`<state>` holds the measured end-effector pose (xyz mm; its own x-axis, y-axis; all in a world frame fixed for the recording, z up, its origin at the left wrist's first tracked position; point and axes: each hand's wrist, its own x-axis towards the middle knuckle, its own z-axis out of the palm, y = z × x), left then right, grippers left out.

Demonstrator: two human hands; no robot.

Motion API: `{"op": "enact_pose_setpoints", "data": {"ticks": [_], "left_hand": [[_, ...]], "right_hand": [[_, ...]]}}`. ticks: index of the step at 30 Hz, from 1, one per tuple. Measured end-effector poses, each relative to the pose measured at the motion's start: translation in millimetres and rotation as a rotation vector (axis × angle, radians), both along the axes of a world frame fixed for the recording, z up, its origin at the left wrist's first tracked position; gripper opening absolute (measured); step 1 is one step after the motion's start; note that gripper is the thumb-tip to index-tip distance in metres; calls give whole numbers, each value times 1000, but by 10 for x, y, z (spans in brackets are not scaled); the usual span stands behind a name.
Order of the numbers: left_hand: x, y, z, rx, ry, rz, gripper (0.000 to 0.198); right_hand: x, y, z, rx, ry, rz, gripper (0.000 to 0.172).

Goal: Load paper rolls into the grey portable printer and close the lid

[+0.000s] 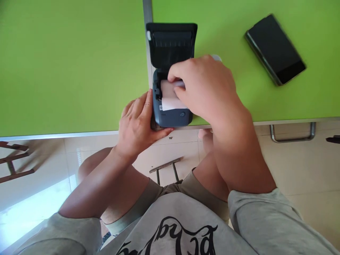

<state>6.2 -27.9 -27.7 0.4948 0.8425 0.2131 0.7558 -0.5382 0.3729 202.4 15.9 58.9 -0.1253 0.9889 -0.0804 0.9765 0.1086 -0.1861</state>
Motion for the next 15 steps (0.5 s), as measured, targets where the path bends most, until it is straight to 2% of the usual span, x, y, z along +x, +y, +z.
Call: {"op": "enact_pose_setpoints", "data": {"ticks": [4,7,10,15], "left_hand": [[1,1,18,-11,1,-15,103],[-1,-1,28,-23,0,-18,102],[-1,-4,30,-35,1,-22,102],[6,-10,21,-27,4,-17,104]], "right_hand": [[-48,26,104,-134,-157,0,39],[-84,59,151,-177,-201,31,39],[-88,92,151,-153,-136,78,37],[10,99,123,-143,25,80,35]]}}
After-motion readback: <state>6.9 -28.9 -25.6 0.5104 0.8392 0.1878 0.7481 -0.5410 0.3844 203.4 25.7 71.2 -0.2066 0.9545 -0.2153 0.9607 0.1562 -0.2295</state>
